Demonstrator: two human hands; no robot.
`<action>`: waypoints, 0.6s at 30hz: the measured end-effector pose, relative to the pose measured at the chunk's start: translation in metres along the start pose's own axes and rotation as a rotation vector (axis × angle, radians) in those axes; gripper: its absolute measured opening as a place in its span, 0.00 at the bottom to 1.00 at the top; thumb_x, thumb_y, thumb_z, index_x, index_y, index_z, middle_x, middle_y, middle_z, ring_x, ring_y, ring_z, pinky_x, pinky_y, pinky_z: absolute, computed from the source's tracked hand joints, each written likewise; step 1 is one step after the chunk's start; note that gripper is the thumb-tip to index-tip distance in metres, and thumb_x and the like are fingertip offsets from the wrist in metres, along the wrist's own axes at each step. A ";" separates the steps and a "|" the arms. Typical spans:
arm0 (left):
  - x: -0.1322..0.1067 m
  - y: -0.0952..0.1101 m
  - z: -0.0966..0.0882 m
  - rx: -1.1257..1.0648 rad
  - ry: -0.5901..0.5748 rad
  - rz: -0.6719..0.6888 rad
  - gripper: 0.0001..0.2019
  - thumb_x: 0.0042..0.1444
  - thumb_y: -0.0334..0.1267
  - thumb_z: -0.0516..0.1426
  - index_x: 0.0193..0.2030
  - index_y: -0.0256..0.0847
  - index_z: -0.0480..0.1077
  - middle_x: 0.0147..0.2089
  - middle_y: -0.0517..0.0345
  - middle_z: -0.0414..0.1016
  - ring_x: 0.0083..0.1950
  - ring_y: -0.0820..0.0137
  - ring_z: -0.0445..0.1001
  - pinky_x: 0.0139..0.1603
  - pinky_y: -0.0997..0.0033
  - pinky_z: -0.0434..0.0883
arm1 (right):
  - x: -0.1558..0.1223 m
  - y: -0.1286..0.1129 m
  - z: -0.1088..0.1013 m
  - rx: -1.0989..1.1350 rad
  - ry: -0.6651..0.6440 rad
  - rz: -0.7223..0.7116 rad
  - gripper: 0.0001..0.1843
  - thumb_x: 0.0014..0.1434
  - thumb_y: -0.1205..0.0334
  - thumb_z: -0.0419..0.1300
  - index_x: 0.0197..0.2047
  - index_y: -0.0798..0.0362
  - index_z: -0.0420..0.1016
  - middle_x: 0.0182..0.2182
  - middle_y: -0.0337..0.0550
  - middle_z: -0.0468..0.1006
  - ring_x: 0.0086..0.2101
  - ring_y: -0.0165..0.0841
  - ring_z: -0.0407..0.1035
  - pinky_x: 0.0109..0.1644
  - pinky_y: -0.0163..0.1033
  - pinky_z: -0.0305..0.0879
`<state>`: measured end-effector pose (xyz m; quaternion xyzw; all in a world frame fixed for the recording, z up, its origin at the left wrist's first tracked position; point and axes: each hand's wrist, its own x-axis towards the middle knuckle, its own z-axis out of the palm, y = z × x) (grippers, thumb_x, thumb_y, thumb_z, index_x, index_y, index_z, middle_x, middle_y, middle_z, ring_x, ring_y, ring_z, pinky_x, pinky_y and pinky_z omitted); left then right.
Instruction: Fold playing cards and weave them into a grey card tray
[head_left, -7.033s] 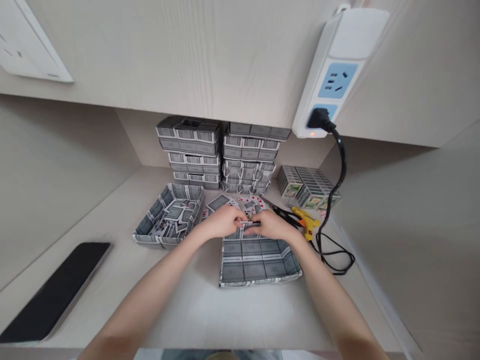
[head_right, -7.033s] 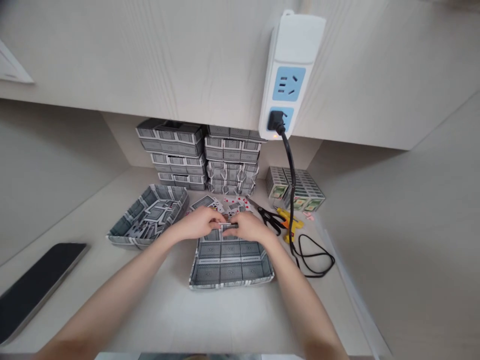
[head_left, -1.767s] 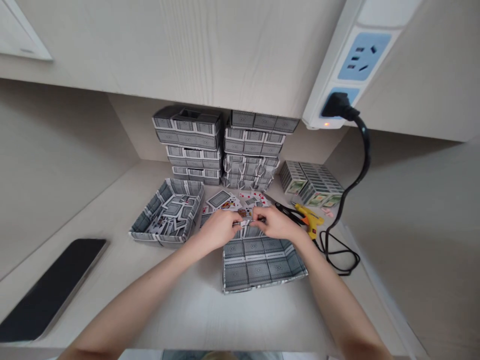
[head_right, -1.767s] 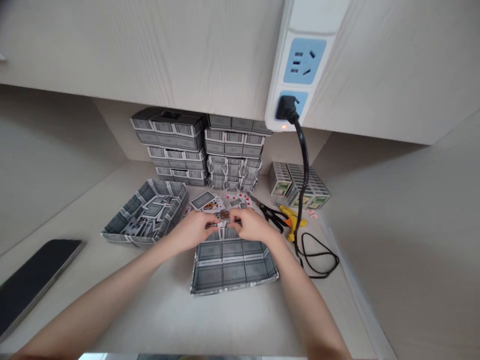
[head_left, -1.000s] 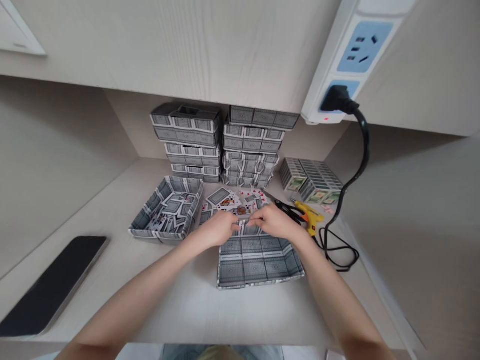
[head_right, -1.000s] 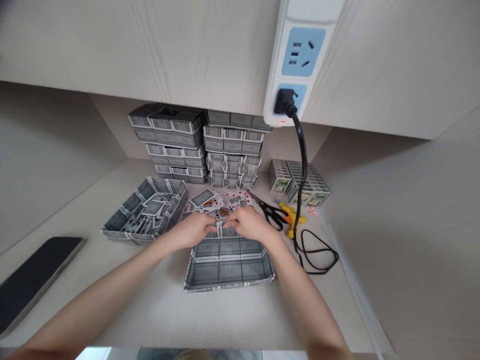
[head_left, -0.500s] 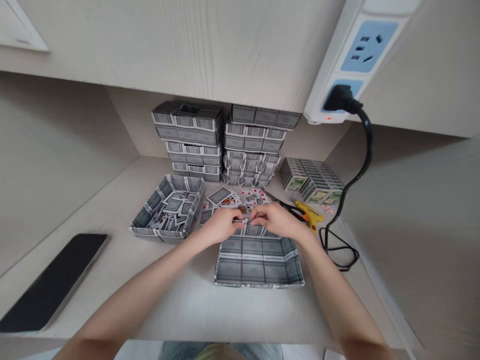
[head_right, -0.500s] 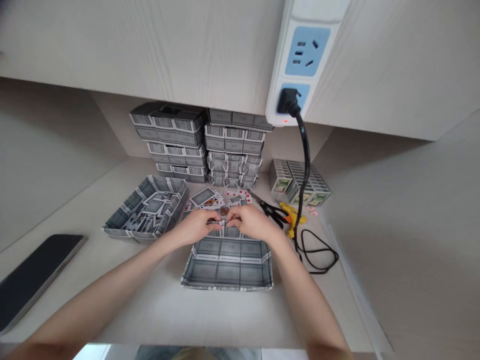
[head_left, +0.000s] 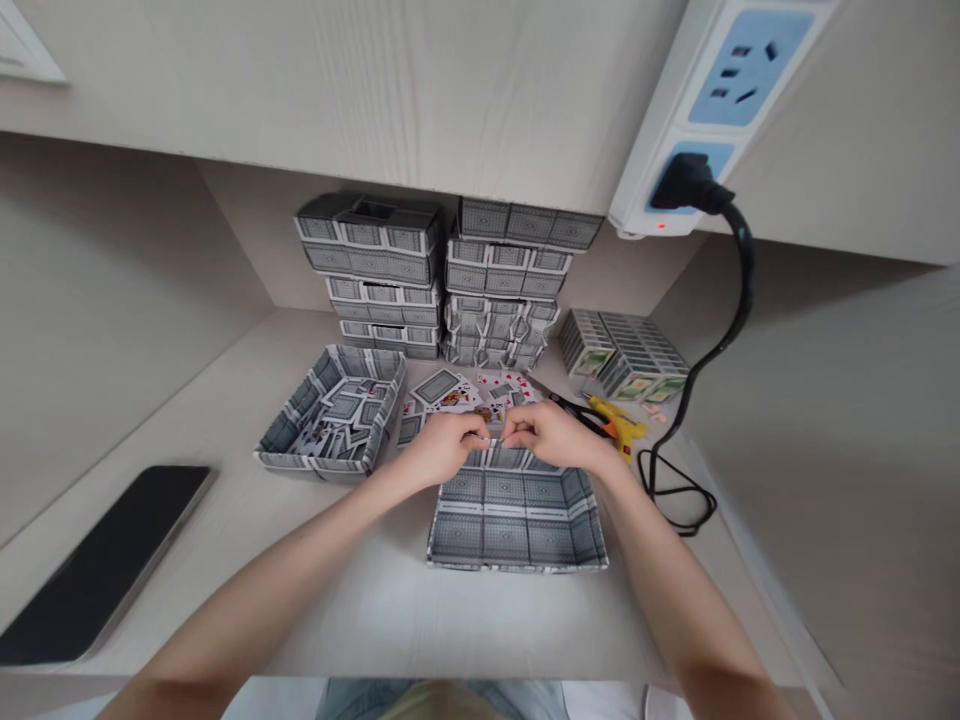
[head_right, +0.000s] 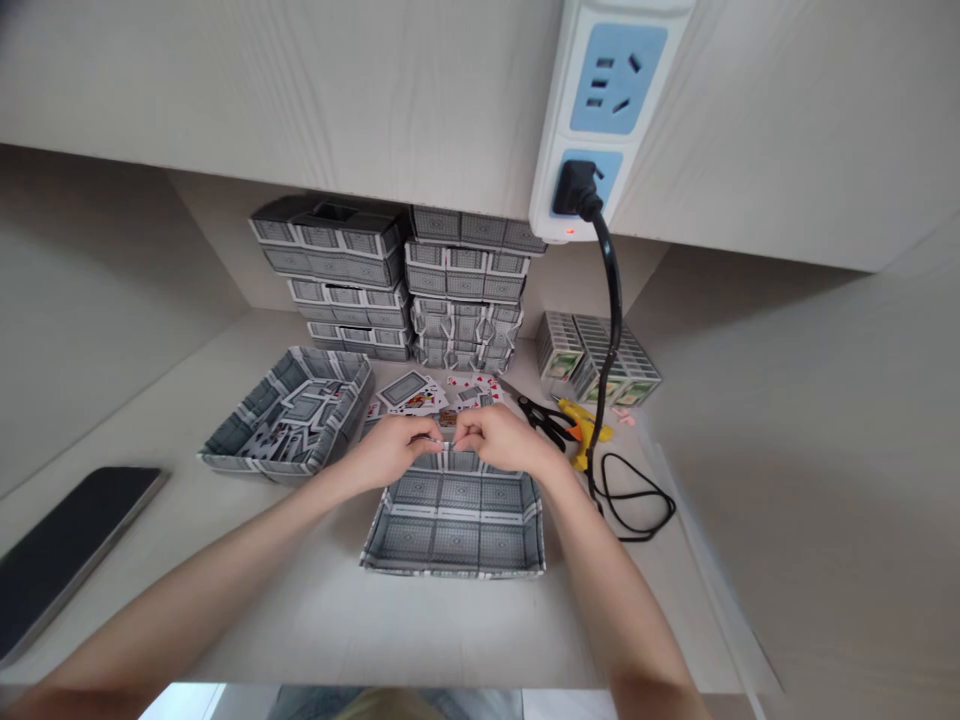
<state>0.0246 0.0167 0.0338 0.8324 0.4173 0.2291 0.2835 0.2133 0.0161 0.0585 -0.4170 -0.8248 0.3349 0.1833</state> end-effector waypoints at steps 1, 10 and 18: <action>0.000 0.000 0.000 -0.002 -0.001 0.000 0.07 0.50 0.32 0.51 0.29 0.39 0.69 0.28 0.63 0.72 0.29 0.75 0.67 0.32 0.78 0.59 | 0.000 0.001 0.000 0.007 -0.003 0.003 0.07 0.47 0.74 0.53 0.27 0.56 0.70 0.22 0.37 0.73 0.25 0.27 0.66 0.28 0.30 0.58; 0.000 0.002 0.001 0.021 -0.017 -0.048 0.07 0.50 0.32 0.51 0.29 0.38 0.69 0.25 0.61 0.72 0.28 0.74 0.67 0.31 0.77 0.60 | 0.002 0.003 0.006 -0.024 0.045 -0.003 0.08 0.45 0.76 0.51 0.25 0.55 0.67 0.21 0.37 0.72 0.24 0.27 0.66 0.27 0.29 0.57; 0.000 0.007 0.004 0.134 -0.063 -0.018 0.07 0.52 0.33 0.49 0.32 0.38 0.68 0.31 0.56 0.73 0.33 0.70 0.70 0.33 0.74 0.61 | 0.001 0.000 0.014 -0.123 0.114 -0.022 0.06 0.46 0.74 0.52 0.23 0.55 0.65 0.16 0.33 0.65 0.19 0.25 0.58 0.24 0.28 0.52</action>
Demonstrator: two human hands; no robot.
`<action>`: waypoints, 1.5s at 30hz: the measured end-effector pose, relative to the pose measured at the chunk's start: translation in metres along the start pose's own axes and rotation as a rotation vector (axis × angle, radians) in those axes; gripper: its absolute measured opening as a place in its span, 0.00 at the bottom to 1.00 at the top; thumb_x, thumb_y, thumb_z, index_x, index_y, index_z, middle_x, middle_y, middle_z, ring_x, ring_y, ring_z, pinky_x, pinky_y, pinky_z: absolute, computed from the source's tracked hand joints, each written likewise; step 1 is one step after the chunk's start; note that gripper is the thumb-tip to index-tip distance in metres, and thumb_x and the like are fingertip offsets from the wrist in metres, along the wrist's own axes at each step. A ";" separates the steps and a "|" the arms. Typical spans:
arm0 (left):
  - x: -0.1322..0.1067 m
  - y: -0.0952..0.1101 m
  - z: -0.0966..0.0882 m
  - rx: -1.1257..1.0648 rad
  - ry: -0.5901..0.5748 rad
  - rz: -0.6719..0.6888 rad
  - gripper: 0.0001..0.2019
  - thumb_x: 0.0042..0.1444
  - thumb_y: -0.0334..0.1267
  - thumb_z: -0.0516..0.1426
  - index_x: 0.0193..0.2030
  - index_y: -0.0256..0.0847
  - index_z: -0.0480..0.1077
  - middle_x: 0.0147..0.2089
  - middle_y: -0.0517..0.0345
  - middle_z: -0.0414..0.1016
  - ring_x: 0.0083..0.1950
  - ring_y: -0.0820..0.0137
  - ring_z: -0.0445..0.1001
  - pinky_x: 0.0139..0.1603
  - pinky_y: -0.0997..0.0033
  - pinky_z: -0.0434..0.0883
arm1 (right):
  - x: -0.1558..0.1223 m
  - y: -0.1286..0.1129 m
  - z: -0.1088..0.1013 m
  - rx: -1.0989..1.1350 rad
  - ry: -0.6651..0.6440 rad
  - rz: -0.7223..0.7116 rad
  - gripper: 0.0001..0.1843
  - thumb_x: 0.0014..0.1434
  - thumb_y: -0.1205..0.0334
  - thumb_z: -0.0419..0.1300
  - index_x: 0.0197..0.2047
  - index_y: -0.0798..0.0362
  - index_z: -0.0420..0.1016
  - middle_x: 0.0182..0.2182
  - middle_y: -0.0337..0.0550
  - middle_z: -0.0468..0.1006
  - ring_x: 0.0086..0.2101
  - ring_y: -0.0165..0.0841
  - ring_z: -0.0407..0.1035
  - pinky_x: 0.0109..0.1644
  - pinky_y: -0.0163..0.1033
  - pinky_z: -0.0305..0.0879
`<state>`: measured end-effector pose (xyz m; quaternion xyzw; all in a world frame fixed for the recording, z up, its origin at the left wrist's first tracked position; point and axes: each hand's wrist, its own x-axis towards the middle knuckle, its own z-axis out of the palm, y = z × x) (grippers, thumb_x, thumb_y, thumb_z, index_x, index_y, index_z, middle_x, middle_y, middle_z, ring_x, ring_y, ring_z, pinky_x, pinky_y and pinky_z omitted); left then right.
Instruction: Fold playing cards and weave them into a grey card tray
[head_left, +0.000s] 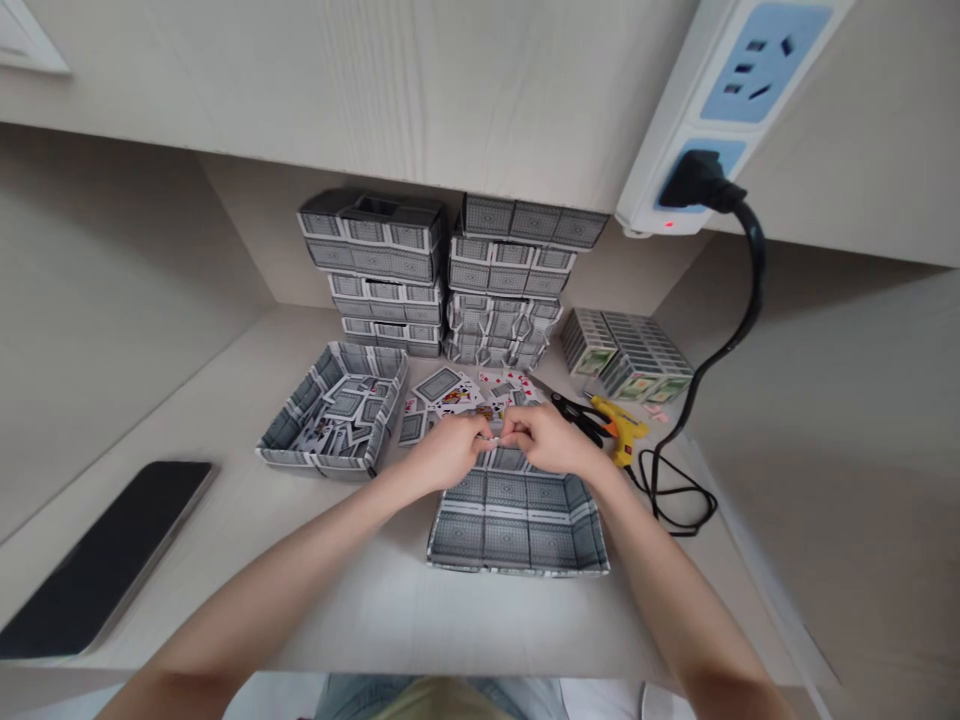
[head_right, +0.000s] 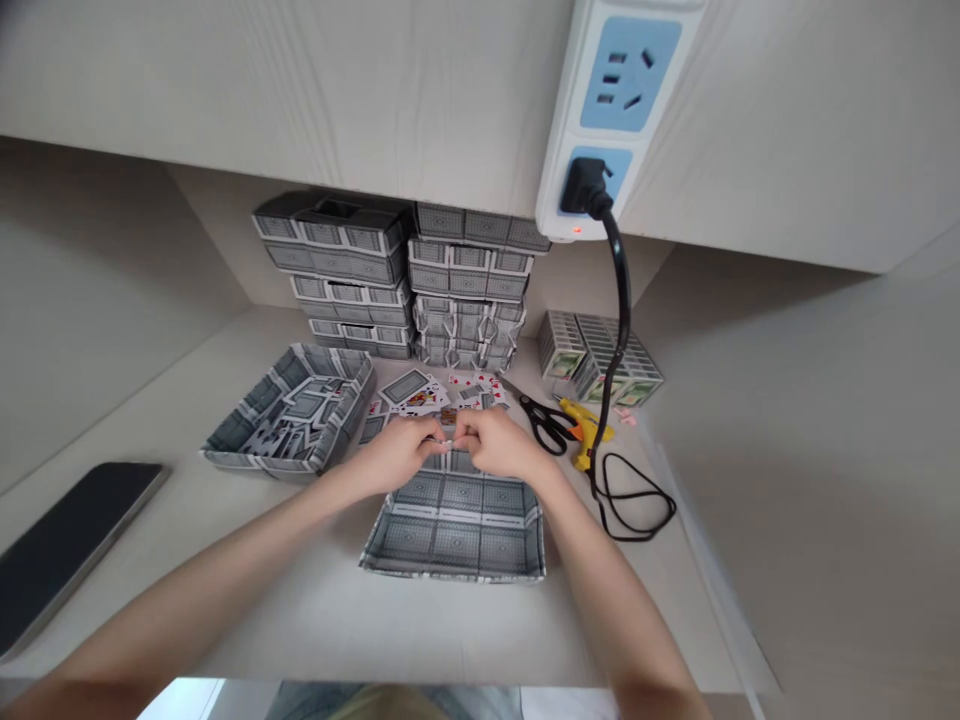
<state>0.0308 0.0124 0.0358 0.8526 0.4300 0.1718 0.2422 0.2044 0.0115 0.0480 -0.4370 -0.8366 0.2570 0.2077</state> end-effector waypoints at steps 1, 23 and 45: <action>0.000 0.001 -0.001 0.031 -0.015 0.016 0.07 0.52 0.33 0.49 0.33 0.38 0.68 0.31 0.55 0.73 0.34 0.69 0.70 0.33 0.74 0.61 | 0.000 -0.001 0.001 -0.012 0.005 -0.005 0.06 0.46 0.74 0.52 0.23 0.55 0.65 0.16 0.33 0.65 0.19 0.25 0.57 0.24 0.29 0.52; -0.006 0.002 -0.013 0.222 -0.205 0.018 0.11 0.51 0.42 0.49 0.36 0.37 0.66 0.34 0.51 0.72 0.36 0.65 0.70 0.31 0.72 0.62 | -0.028 -0.005 0.000 -0.208 -0.060 -0.067 0.14 0.51 0.73 0.50 0.36 0.51 0.74 0.29 0.40 0.77 0.30 0.31 0.70 0.34 0.33 0.59; -0.014 -0.004 0.000 -0.328 0.083 0.025 0.07 0.51 0.38 0.50 0.29 0.38 0.67 0.29 0.61 0.70 0.31 0.73 0.66 0.33 0.74 0.62 | -0.046 0.012 0.001 0.276 0.146 0.256 0.14 0.49 0.52 0.55 0.27 0.54 0.73 0.25 0.40 0.74 0.30 0.34 0.67 0.35 0.38 0.60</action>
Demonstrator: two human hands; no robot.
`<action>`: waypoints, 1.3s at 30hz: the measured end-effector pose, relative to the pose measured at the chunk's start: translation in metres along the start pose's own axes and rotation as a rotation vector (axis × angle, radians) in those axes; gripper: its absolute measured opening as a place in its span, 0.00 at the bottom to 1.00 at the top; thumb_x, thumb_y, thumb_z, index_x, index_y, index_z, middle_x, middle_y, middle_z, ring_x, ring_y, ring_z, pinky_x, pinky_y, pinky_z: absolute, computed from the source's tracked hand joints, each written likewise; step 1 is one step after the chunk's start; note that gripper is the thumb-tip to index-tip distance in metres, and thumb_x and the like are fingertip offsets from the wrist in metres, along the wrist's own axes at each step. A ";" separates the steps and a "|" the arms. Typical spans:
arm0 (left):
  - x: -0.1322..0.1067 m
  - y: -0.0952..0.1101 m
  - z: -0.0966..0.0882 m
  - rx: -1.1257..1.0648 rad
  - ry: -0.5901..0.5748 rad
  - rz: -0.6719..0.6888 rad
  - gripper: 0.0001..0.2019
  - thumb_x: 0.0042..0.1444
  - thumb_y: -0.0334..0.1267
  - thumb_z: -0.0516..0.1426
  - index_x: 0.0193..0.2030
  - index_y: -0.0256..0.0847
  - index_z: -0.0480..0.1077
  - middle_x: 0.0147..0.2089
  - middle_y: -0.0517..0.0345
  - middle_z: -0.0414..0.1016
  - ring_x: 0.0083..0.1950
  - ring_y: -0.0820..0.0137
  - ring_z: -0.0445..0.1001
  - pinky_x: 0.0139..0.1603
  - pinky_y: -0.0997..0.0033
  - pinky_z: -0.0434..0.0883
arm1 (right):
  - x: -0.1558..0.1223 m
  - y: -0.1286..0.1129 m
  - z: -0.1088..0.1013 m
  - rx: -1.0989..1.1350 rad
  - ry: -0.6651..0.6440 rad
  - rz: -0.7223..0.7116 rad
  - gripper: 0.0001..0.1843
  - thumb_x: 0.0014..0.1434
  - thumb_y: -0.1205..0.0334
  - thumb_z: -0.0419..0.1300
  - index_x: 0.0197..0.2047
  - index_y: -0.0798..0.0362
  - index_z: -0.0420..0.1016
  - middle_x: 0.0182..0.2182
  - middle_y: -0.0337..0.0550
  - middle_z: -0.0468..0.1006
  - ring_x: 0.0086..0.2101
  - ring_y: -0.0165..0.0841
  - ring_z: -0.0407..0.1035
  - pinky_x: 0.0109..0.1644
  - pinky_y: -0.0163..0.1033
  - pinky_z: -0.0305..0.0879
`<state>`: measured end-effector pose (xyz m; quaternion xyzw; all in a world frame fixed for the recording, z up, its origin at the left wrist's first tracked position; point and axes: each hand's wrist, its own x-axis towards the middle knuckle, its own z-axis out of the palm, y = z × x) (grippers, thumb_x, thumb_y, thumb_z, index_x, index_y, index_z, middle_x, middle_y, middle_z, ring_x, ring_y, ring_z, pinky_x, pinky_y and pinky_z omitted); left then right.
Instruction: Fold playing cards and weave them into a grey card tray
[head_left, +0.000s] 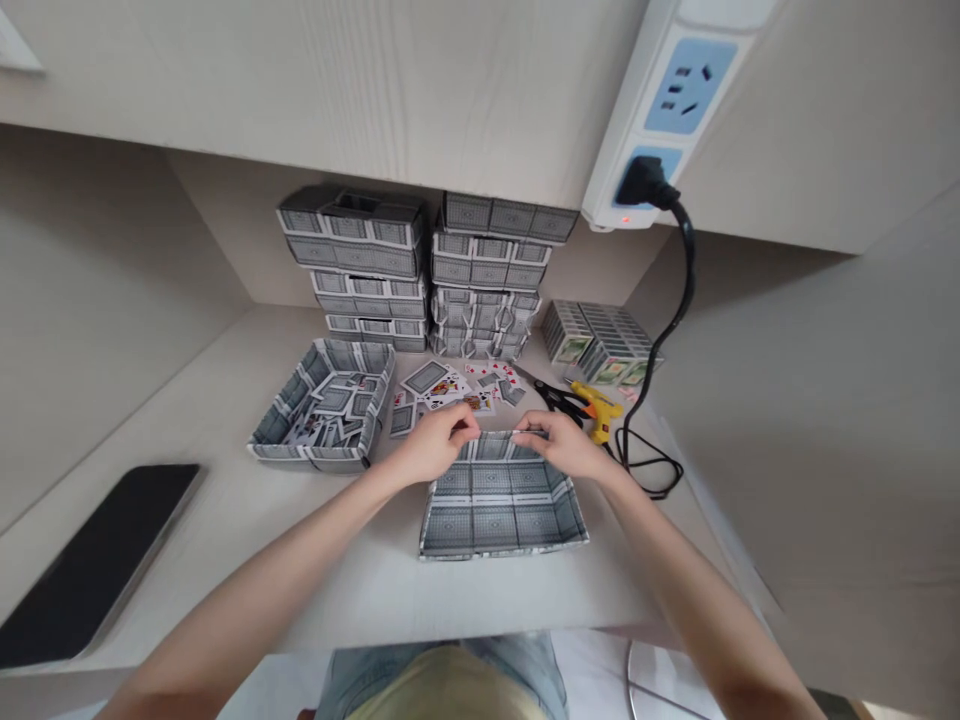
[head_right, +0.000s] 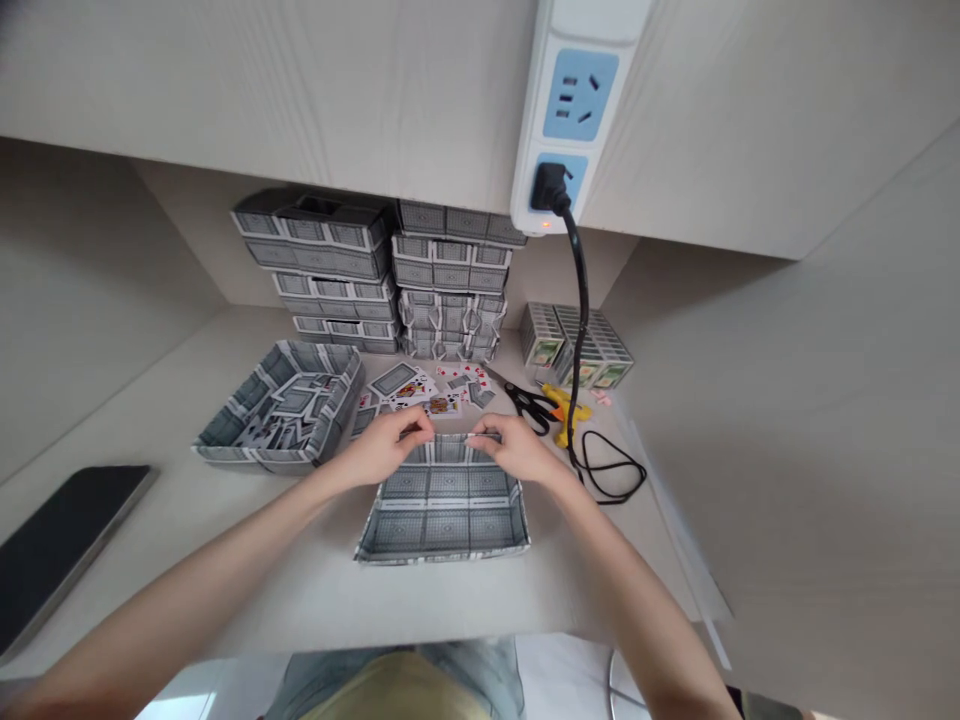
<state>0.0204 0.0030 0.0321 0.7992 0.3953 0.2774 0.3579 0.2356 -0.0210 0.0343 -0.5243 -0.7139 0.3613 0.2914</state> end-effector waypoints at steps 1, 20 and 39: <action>-0.002 0.001 -0.002 -0.032 0.004 -0.009 0.08 0.51 0.39 0.50 0.30 0.38 0.67 0.29 0.60 0.71 0.31 0.72 0.67 0.34 0.74 0.62 | -0.001 0.002 -0.003 0.115 -0.018 0.027 0.16 0.50 0.49 0.54 0.29 0.54 0.73 0.28 0.42 0.75 0.31 0.35 0.67 0.37 0.39 0.61; -0.023 -0.002 -0.004 -0.586 0.104 -0.120 0.14 0.51 0.39 0.49 0.42 0.36 0.68 0.45 0.52 0.71 0.48 0.65 0.66 0.51 0.64 0.60 | -0.030 0.017 0.007 0.631 0.237 0.132 0.24 0.56 0.47 0.40 0.43 0.51 0.67 0.42 0.45 0.72 0.44 0.39 0.65 0.46 0.44 0.59; -0.030 -0.004 0.002 -0.362 0.073 -0.041 0.16 0.51 0.31 0.40 0.37 0.35 0.68 0.42 0.53 0.71 0.46 0.68 0.67 0.49 0.68 0.62 | -0.035 0.021 0.019 0.463 0.215 0.074 0.13 0.38 0.70 0.46 0.29 0.51 0.65 0.34 0.43 0.73 0.38 0.38 0.66 0.42 0.41 0.60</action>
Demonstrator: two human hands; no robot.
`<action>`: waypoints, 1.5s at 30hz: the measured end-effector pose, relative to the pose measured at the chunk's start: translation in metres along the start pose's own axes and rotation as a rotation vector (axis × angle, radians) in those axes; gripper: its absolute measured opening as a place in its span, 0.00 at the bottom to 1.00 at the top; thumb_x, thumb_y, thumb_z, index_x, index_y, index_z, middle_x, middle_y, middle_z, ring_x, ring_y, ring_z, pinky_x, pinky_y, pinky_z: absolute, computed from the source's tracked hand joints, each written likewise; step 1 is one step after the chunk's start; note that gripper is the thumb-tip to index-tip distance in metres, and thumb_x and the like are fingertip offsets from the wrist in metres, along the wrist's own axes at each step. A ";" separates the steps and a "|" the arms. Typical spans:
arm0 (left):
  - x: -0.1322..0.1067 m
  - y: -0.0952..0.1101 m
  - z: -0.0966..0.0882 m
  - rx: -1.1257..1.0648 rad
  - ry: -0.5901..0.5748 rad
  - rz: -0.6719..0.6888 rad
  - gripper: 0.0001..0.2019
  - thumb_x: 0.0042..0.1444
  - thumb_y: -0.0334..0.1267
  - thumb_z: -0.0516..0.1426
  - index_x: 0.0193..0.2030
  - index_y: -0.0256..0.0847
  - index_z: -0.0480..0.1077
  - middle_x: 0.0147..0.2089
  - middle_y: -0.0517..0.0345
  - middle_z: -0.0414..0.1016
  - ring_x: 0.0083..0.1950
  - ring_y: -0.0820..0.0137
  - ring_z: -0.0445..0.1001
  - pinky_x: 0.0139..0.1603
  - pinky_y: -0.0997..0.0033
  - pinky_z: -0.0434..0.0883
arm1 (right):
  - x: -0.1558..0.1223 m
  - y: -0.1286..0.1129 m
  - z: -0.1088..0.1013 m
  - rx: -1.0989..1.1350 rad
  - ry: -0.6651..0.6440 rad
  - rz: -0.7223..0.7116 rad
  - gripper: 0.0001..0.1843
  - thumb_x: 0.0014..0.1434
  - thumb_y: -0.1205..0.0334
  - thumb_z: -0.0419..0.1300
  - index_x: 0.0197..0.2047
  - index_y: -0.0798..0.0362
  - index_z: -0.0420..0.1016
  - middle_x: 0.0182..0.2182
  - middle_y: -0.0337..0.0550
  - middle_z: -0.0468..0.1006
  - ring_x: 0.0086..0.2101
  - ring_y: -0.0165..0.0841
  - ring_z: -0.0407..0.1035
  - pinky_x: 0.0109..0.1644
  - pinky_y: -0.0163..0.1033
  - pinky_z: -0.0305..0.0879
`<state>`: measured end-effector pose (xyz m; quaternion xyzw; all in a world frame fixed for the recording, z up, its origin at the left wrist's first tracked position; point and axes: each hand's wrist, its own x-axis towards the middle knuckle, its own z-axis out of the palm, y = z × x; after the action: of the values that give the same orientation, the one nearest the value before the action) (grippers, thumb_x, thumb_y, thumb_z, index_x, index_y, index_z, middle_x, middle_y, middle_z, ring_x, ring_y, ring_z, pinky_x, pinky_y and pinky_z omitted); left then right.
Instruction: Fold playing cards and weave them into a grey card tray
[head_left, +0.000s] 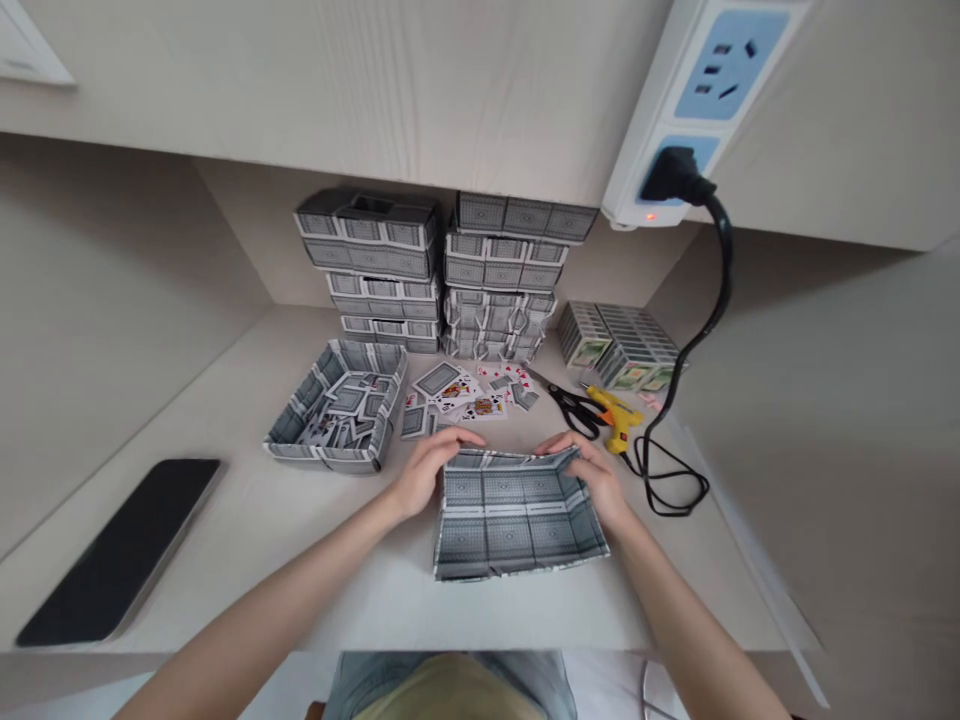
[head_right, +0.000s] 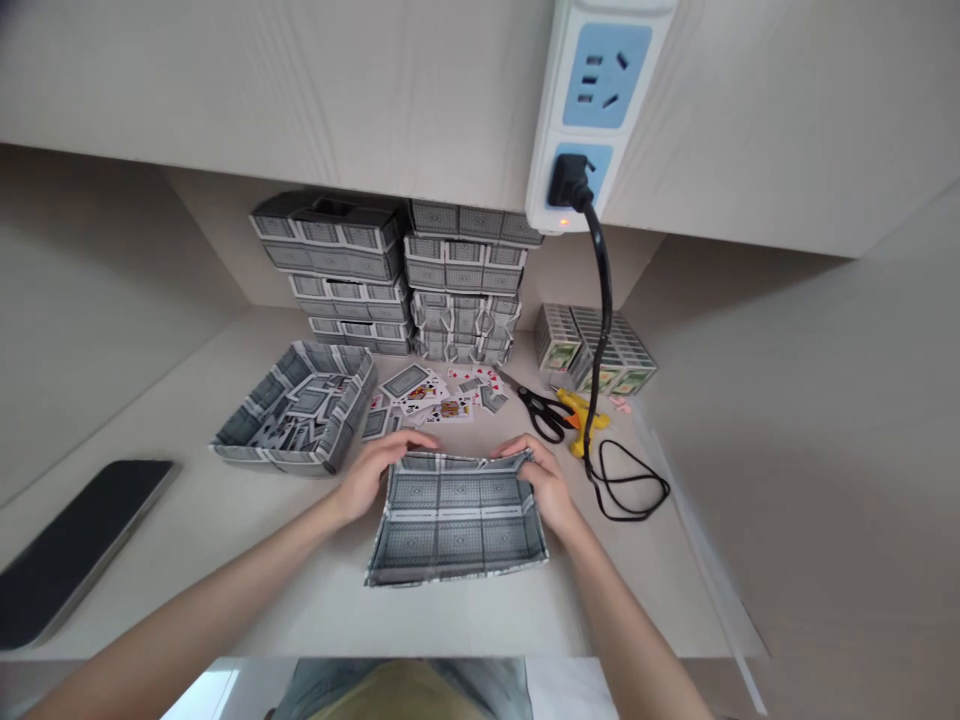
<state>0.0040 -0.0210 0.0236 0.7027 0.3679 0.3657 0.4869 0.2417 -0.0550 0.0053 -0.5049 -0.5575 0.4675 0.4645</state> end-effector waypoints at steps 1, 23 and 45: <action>0.001 0.000 -0.006 0.074 0.034 0.029 0.17 0.54 0.32 0.39 0.39 0.36 0.67 0.45 0.53 0.70 0.48 0.68 0.66 0.51 0.68 0.60 | -0.001 0.000 -0.003 -0.003 0.012 0.006 0.13 0.39 0.69 0.46 0.29 0.51 0.65 0.34 0.43 0.73 0.38 0.38 0.66 0.42 0.41 0.60; -0.008 -0.007 -0.011 1.082 -0.066 -0.113 0.16 0.51 0.27 0.46 0.48 0.38 0.61 0.44 0.47 0.70 0.43 0.65 0.71 0.45 0.67 0.65 | -0.008 -0.001 -0.012 0.010 0.040 0.069 0.17 0.44 0.67 0.48 0.38 0.51 0.68 0.37 0.43 0.74 0.41 0.41 0.66 0.40 0.44 0.62; 0.001 0.016 -0.016 1.191 -0.129 0.084 0.16 0.48 0.26 0.47 0.45 0.36 0.65 0.42 0.45 0.70 0.44 0.61 0.69 0.42 0.65 0.66 | -0.009 0.002 -0.012 0.071 0.100 0.078 0.14 0.46 0.60 0.52 0.36 0.52 0.72 0.36 0.43 0.74 0.37 0.39 0.66 0.39 0.40 0.60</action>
<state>-0.0064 -0.0172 0.0428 0.8895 0.4510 0.0721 0.0160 0.2547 -0.0634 0.0050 -0.5322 -0.4966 0.4788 0.4908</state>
